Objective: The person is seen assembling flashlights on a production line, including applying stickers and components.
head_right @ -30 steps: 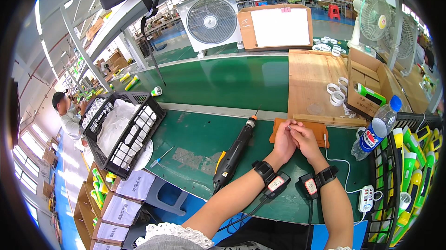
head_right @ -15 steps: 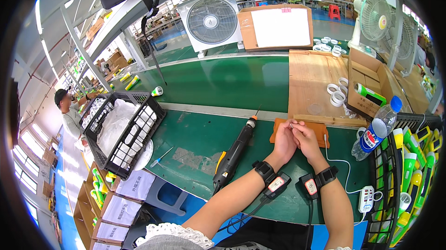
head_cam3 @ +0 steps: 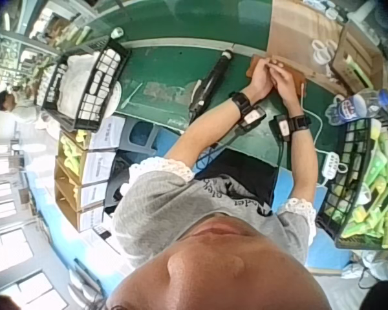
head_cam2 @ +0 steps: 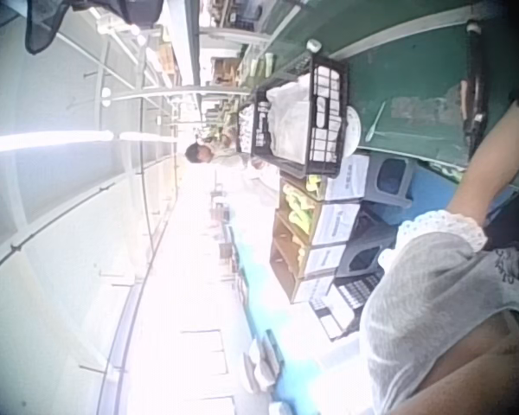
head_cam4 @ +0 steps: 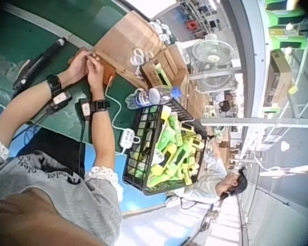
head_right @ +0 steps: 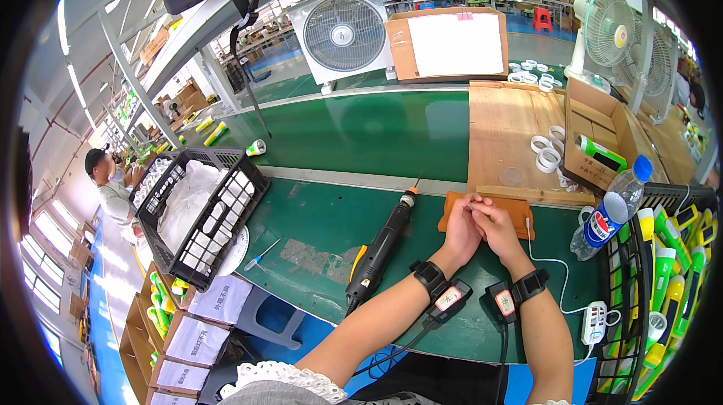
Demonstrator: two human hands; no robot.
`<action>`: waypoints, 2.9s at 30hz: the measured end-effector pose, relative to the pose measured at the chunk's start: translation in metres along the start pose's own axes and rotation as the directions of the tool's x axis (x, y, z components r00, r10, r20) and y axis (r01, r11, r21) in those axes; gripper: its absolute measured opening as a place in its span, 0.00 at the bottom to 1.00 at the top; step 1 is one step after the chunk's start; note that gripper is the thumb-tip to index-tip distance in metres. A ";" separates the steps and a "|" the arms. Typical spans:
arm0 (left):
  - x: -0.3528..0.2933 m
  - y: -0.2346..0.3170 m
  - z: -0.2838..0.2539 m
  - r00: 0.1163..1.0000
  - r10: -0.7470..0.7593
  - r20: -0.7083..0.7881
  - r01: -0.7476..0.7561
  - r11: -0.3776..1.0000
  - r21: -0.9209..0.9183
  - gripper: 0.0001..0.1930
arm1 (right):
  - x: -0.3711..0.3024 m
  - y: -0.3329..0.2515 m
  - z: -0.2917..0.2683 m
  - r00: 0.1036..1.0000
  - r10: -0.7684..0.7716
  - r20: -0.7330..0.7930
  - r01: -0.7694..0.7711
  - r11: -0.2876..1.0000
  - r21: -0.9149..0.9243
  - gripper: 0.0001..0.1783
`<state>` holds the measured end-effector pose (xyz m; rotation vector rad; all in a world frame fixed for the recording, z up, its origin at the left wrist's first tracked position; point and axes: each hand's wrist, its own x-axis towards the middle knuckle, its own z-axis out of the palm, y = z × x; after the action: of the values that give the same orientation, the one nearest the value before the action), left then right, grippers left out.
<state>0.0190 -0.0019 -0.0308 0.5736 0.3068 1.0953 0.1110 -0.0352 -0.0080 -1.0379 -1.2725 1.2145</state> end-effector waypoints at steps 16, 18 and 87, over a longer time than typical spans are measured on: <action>0.001 -0.002 -0.003 1.000 -0.007 0.008 0.007 1.000 -0.020 0.12 | -0.001 -0.002 0.002 1.000 0.021 -0.004 -0.021 1.000 0.017 0.13; 0.001 -0.001 -0.002 1.000 0.002 0.012 -0.002 1.000 -0.020 0.12 | -0.001 -0.003 0.002 1.000 0.019 -0.013 -0.018 1.000 0.018 0.13; -0.002 0.002 0.004 1.000 0.016 0.008 -0.016 1.000 0.021 0.13 | -0.001 -0.003 0.001 0.999 0.048 -0.003 -0.048 0.998 0.046 0.13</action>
<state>0.0187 -0.0039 -0.0266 0.5995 0.3080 1.1061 0.1107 -0.0365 -0.0055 -1.0422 -1.2168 1.2716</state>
